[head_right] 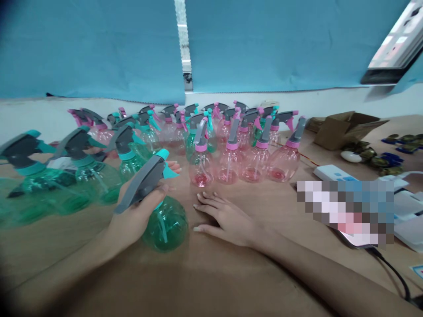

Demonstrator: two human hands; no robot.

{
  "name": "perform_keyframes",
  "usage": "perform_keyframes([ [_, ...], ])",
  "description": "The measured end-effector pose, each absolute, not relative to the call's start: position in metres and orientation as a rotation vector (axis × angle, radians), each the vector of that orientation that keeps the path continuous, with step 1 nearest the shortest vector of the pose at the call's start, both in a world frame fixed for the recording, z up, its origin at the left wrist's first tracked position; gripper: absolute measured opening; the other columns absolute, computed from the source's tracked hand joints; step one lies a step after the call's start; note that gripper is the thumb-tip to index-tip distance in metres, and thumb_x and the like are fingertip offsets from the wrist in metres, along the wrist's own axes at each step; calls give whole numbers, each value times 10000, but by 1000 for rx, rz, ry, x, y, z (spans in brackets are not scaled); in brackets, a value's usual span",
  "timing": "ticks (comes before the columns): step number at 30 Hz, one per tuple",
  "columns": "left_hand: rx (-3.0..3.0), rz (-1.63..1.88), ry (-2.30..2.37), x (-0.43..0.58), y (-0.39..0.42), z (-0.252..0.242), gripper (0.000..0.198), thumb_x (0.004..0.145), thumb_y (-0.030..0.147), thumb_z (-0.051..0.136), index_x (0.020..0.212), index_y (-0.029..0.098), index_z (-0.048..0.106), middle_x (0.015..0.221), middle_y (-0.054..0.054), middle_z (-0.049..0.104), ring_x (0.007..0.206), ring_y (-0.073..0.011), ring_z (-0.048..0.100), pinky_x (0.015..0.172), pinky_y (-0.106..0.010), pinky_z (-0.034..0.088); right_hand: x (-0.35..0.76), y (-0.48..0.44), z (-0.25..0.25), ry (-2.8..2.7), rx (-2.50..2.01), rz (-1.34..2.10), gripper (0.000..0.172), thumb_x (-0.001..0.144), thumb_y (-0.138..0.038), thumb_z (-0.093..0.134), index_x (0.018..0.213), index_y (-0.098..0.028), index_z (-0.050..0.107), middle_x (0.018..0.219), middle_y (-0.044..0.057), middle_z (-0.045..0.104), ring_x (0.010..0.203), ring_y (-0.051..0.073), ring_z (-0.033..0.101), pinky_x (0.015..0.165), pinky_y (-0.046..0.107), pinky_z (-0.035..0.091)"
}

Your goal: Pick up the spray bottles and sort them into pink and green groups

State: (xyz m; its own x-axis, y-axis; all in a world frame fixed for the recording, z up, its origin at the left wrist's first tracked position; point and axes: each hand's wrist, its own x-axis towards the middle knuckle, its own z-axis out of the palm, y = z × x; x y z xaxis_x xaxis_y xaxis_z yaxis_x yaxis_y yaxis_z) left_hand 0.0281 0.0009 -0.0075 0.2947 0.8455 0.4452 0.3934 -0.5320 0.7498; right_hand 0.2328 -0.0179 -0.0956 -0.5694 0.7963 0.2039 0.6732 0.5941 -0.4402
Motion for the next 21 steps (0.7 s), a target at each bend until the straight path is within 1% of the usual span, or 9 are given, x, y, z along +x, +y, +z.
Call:
perform_keyframes([
  [2,2067,1185,1097,29,1,-6,172,755,155,494,879,270,527,737,30,560,637,-165,524,610,-303,406,233,-17,-95,-2457,-1182,432,609,891,-567,446,1383,-209,418,1468,86,360,1368,228,291,1122,461,246],
  [5,2068,1174,1106,29,1,-7,123,775,162,493,843,260,519,728,38,565,657,-164,539,657,-307,425,234,-19,-90,-2439,-1166,447,633,875,-574,471,1390,-212,404,1456,88,390,1343,244,344,1098,457,298],
  [9,2066,1158,1090,27,1,-9,99,802,166,483,843,251,513,733,37,566,678,-161,538,719,-313,450,229,-31,-75,-2334,-1192,454,663,845,-593,509,1390,-234,387,1405,84,467,1261,268,460,1027,458,396],
  [11,2069,1167,1085,27,1,-9,110,816,177,476,884,249,522,776,26,576,742,-170,552,747,-316,456,223,-39,-66,-2281,-1214,418,666,832,-607,518,1369,-228,407,1361,94,514,1219,280,503,993,461,428],
  [14,2088,1184,1085,28,1,-7,144,828,189,476,941,238,550,849,5,596,848,-185,568,788,-321,456,211,-48,-53,-2206,-1242,342,668,820,-622,524,1345,-222,422,1319,98,549,1185,285,528,967,459,445],
  [17,2115,1176,1132,27,0,-6,181,841,218,488,1001,229,571,855,2,614,829,-186,576,784,-333,465,197,-53,-42,-2153,-1261,260,699,796,-636,545,1327,-197,426,1286,115,563,1151,293,545,929,456,466],
  [19,2125,1164,1151,26,-1,-4,227,859,281,504,1074,235,558,877,2,630,833,-189,589,802,-348,472,189,-55,-38,-2127,-1276,206,706,765,-659,562,1283,-190,459,1243,124,582,1106,300,567,880,457,489],
  [21,2138,1133,1140,25,-3,-2,315,871,364,515,1162,244,519,954,-10,646,890,-200,605,851,-368,470,181,-56,-35,-2101,-1290,167,697,737,-681,574,1218,-183,495,1184,123,608,1051,302,590,823,459,510],
])
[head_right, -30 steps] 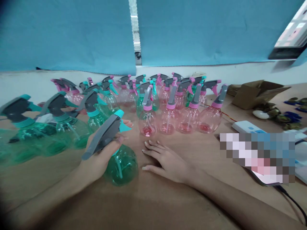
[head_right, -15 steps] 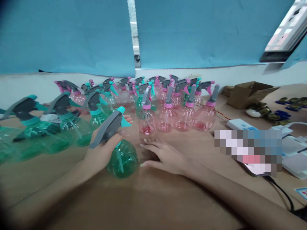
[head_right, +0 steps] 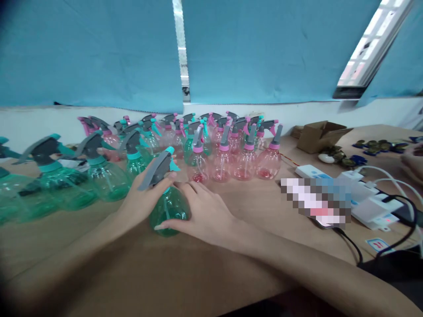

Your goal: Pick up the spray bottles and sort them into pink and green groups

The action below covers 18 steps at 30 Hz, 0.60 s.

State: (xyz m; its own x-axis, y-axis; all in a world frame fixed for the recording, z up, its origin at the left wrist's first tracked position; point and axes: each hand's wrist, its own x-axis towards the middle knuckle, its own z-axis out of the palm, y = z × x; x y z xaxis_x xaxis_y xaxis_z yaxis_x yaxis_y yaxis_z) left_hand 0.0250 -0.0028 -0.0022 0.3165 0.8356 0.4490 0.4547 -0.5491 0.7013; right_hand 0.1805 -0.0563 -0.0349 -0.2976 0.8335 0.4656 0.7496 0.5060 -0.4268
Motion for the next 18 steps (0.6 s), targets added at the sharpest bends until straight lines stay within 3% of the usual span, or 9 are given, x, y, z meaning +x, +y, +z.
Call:
perform_keyframes([
  [3,2168,1051,1125,22,-6,2,491,857,468,532,1288,259,425,1186,-60,601,1046,-244,585,933,-415,444,169,-58,-34,-2065,-1266,124,744,722,-677,594,1244,-164,453,1206,128,596,1079,311,574,821,468,509],
  [5,2187,998,1132,19,-8,5,625,824,518,563,1356,276,342,1358,-91,485,1181,-288,510,987,-465,406,162,-58,-34,-2040,-1264,108,746,733,-656,601,1260,-157,434,1195,133,601,1090,315,568,822,467,507],
  [8,2243,914,1102,10,-11,3,761,794,548,589,1417,302,227,1508,-91,276,1325,-315,352,1058,-514,327,155,-57,-36,-2005,-1320,100,577,782,-589,592,1162,-164,500,1052,114,650,993,306,610,756,449,518],
  [11,2266,922,1041,-6,-14,-12,698,853,500,536,1421,284,194,1507,-90,257,1340,-271,331,1087,-484,307,153,-55,-37,-2018,-1349,82,485,811,-530,588,1121,-166,509,1021,106,650,951,296,619,747,441,507],
  [13,2252,1051,1084,-20,-17,-29,580,888,447,504,1372,237,263,1399,-102,389,1296,-236,383,1065,-439,354,154,-50,-37,-2031,-1353,66,495,820,-524,581,1149,-167,490,1032,106,644,948,291,617,755,436,498],
  [15,2326,1136,1154,-34,-21,-48,431,908,385,484,1281,205,365,1313,-107,427,1255,-226,414,1062,-429,356,155,-40,-37,-2030,-1371,38,514,822,-538,575,1165,-168,479,1039,107,639,947,290,613,742,423,493],
  [18,2489,937,1197,-48,-25,-70,352,917,325,468,1240,202,399,1290,-108,426,1232,-230,428,1052,-445,360,155,-20,-36,-2029,-1425,-46,513,801,-578,579,1073,-147,513,1000,122,641,942,301,605,722,409,486],
])
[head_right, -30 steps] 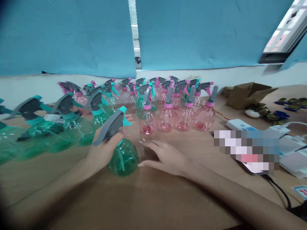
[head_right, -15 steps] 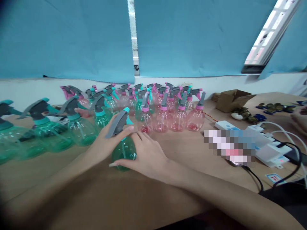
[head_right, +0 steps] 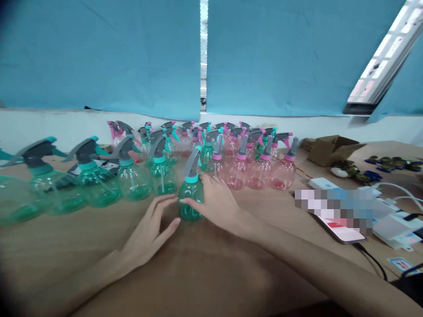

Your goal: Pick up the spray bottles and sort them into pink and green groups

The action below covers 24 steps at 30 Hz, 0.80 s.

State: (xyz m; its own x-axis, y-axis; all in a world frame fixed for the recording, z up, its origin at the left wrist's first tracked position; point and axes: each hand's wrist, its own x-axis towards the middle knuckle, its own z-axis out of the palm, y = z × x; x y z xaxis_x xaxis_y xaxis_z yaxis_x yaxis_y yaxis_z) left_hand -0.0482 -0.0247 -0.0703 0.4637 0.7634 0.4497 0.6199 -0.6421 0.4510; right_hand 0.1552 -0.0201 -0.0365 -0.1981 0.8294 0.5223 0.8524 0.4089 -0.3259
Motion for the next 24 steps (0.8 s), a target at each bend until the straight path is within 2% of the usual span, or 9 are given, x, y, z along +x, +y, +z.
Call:
perform_keyframes([
  [4,2641,722,1232,-52,-26,-81,352,904,270,462,1242,178,427,1256,-119,487,1181,-259,475,991,-459,414,151,9,-34,-2041,-1528,-140,501,780,-598,592,985,-144,536,989,124,640,984,299,581,771,398,470],
  [7,2730,564,1257,-50,-25,-82,391,886,267,479,1259,149,458,1267,-137,518,1183,-296,481,972,-490,423,146,25,-30,-2051,-1615,-164,487,777,-580,610,1006,-157,538,1039,116,635,1045,294,559,814,386,458],
  [10,2758,471,1301,-50,-25,-82,409,891,292,473,1262,121,490,1289,-156,528,1214,-314,469,992,-507,412,141,36,-27,-2041,-1669,-162,505,784,-577,603,1050,-153,531,1056,125,637,1014,301,587,771,385,471],
  [15,2791,386,1316,-49,-25,-81,399,903,313,457,1239,115,542,1322,-169,524,1256,-321,447,1020,-512,394,137,49,-26,-2013,-1747,-140,560,787,-601,578,1114,-150,518,1077,149,643,939,326,634,683,389,487],
  [24,2802,346,1316,-50,-26,-81,415,913,322,439,1261,120,540,1345,-166,509,1279,-319,426,1032,-513,384,133,56,-28,-1996,-1759,-77,636,811,-582,559,1227,-113,455,1110,170,650,971,357,637,730,434,496],
])
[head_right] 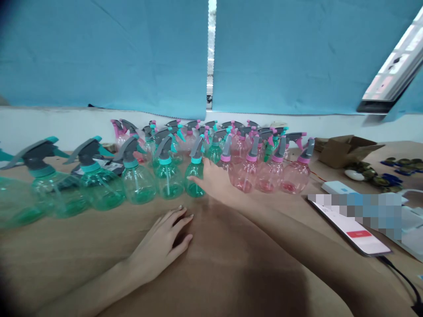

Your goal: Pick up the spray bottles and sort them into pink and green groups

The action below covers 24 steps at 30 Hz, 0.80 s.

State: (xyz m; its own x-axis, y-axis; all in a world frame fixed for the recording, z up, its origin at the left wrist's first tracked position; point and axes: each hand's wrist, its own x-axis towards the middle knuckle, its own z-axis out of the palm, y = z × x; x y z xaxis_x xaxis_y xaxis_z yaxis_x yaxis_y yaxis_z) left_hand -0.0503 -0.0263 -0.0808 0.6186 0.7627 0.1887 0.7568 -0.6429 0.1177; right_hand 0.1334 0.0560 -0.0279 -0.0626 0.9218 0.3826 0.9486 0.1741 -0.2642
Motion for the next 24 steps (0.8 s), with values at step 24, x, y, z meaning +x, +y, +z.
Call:
perform_keyframes([
  [24,2768,363,1330,-50,-23,-78,400,925,344,427,1252,147,545,1346,-141,519,1272,-297,439,1025,-493,397,203,39,-35,-1664,-1732,-60,553,819,-519,553,1216,-140,478,1189,158,624,1068,338,592,803,439,465],
])
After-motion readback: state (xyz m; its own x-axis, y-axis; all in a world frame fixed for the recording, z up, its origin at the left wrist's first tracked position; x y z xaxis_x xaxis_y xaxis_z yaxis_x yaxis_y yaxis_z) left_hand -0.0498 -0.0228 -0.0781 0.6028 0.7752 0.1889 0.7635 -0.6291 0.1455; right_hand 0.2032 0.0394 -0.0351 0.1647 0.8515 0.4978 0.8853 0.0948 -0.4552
